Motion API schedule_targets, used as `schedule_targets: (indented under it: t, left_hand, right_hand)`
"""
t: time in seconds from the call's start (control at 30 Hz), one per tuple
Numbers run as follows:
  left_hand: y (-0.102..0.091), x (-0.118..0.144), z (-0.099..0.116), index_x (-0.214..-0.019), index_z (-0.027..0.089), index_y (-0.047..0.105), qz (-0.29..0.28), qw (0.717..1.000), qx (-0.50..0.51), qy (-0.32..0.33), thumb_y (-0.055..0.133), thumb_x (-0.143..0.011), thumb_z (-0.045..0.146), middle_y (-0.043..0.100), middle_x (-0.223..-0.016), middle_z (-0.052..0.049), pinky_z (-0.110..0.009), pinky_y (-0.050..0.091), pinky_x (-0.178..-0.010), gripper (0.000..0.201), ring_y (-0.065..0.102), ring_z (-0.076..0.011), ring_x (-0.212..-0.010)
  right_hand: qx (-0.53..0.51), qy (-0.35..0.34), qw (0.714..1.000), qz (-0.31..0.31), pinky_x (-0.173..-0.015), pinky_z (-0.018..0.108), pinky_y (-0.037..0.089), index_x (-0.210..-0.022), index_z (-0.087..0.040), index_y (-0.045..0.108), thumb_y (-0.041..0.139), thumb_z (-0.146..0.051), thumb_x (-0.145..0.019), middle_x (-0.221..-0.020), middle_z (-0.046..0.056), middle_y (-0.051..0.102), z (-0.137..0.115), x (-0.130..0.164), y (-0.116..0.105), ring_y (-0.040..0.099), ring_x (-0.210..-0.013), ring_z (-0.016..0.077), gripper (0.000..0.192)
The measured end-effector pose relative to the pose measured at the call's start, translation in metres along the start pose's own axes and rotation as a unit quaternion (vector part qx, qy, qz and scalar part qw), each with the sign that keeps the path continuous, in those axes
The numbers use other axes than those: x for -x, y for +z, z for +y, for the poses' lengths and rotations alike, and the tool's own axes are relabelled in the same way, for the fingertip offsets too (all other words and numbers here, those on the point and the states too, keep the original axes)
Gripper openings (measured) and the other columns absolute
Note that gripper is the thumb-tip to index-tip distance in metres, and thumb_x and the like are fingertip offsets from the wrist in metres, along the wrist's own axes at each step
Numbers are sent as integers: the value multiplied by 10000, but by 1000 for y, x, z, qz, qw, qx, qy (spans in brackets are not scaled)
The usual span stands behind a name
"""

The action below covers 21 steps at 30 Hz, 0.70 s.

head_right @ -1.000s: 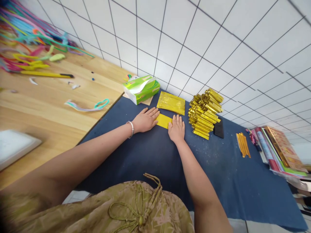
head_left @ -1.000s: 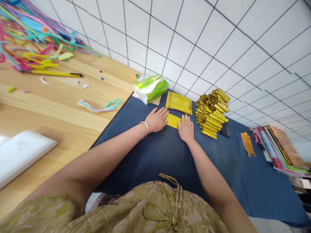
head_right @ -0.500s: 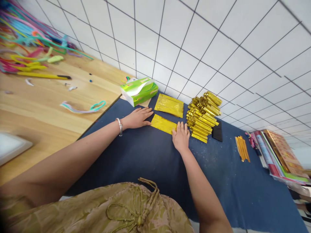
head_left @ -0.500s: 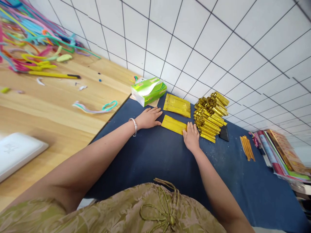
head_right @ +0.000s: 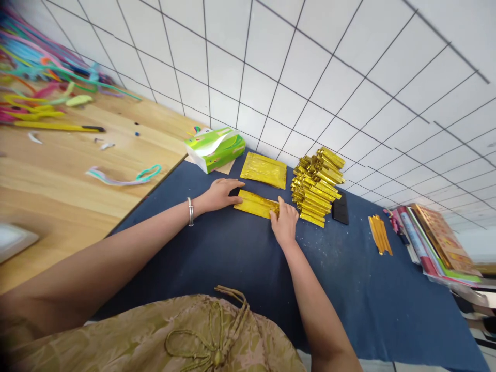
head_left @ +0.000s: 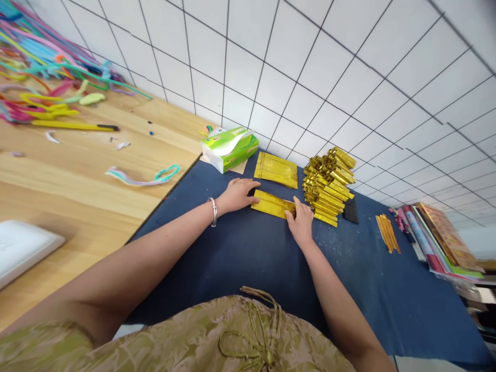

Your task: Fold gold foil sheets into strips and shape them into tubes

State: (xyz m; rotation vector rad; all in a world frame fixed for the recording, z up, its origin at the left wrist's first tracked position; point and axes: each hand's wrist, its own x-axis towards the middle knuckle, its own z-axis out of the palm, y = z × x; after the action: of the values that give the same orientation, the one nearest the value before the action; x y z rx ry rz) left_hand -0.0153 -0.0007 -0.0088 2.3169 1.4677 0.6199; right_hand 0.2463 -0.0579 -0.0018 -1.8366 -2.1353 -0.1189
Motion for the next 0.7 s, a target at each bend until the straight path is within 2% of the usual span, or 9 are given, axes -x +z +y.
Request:
schedule_targets:
  t: [0.1,0.23,0.3,0.4,0.47,0.57,0.7]
  left_hand:
    - [5,3,8,-1249,278,505,14,999,22,24,589,-763,359,614,-1184,-19,-369,317,-1017,500,533,-204,-1117]
    - [-3,5,18,-1111,257,601,25,996,56,69,532,-806,263,672,-1032,2,-305,400,-930,313,603,-161,-960]
    - [-14,5,23,-1002,250,636,60,993,69,80,500,-833,248,678,-978,5,-305,409,-921,217,602,-157,-944]
    - [-32,10,27,-888,234,632,152,981,89,84,481,-858,258,666,-952,-2,-319,410,-918,156,585,-158,-954]
    - [-41,17,26,-880,233,620,172,975,102,93,462,-871,260,657,-980,-11,-319,415,-910,160,579,-154,-964]
    - [-43,33,18,-882,230,618,124,978,93,142,449,-879,247,655,-965,-20,-311,410,-900,170,576,-147,-957]
    - [-37,56,5,-899,206,624,37,978,69,193,444,-881,196,655,-977,-26,-322,366,-930,181,578,-142,-957]
  right_hand:
    - [-6,-25,1000,10,-909,390,373,-1303,-209,449,441,-337,-856,-1099,93,612,-3,4,-5,517,-1032,253,465]
    - [-32,-60,997,28,-878,379,395,-1080,-264,609,377,-308,-901,-996,57,646,-5,4,-13,549,-968,228,296]
    - [-50,-74,995,51,-878,376,399,-985,-267,641,379,-308,-909,-971,49,650,-7,0,-18,555,-959,217,276]
    - [-67,-99,989,88,-903,388,394,-969,-256,645,398,-301,-904,-1006,60,640,-11,-7,-27,547,-1012,214,259]
    - [-73,-107,987,99,-929,403,384,-976,-266,642,407,-299,-901,-1053,62,628,-14,-9,-30,535,-1057,215,248]
    - [-92,-140,982,84,-919,410,392,-961,-276,639,440,-291,-895,-1046,55,634,-18,-2,-27,549,-1034,214,210]
    - [-138,-232,962,50,-860,367,409,-973,-223,634,505,-218,-872,-960,51,657,-22,12,-16,564,-959,188,164]
